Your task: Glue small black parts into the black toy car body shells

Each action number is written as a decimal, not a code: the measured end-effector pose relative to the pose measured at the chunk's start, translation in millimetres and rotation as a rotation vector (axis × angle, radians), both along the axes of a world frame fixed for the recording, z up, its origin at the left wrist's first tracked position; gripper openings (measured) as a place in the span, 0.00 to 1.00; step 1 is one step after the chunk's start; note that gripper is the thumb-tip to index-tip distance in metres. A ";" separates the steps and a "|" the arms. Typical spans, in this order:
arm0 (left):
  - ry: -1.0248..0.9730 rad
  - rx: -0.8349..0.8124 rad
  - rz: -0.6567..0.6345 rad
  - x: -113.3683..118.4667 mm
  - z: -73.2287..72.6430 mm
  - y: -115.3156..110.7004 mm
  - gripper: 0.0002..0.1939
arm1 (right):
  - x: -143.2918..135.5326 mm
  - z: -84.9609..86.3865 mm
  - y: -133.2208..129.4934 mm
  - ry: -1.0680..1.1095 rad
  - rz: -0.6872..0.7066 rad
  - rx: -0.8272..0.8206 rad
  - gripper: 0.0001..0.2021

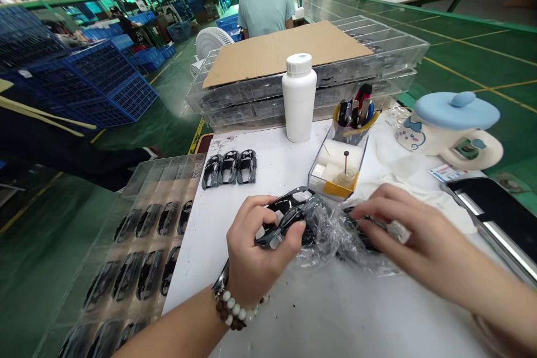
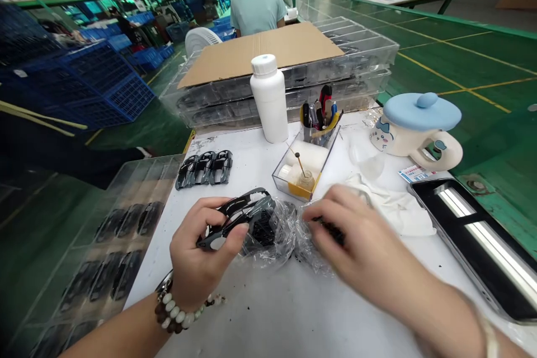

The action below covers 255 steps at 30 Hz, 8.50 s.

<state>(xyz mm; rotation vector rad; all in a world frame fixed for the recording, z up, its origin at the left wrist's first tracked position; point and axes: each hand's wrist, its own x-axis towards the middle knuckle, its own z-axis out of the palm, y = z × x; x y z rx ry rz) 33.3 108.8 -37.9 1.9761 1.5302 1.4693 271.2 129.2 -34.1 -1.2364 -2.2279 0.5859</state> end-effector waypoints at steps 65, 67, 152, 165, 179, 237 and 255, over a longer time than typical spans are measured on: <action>-0.086 -0.052 -0.055 -0.1 -0.1 -0.3 0.10 | -38.3 -0.2 -24.4 1.025 0.017 -0.799 0.08; -0.082 -0.052 -0.060 0.2 -0.1 -0.1 0.10 | -38.0 0.5 -26.1 0.960 0.015 -0.701 0.08; 0.246 0.166 -0.151 9.6 7.8 -11.8 0.11 | -50.7 -0.1 -30.0 0.841 -0.264 -0.710 0.09; 0.134 0.129 -0.214 12.1 3.0 -14.5 0.09 | -45.5 -7.6 -33.6 0.806 -0.224 -0.622 0.07; 0.077 0.175 -0.229 11.6 5.7 -14.2 0.05 | -48.7 -2.4 -36.6 0.610 -0.100 -0.090 0.05; -0.308 -0.302 -0.424 12.3 2.0 -14.6 0.06 | -33.3 -0.4 -25.8 0.427 0.309 -0.149 0.34; -0.166 -0.152 -0.480 14.8 4.4 -13.3 0.08 | -38.4 5.6 -27.8 0.396 0.212 -0.228 0.24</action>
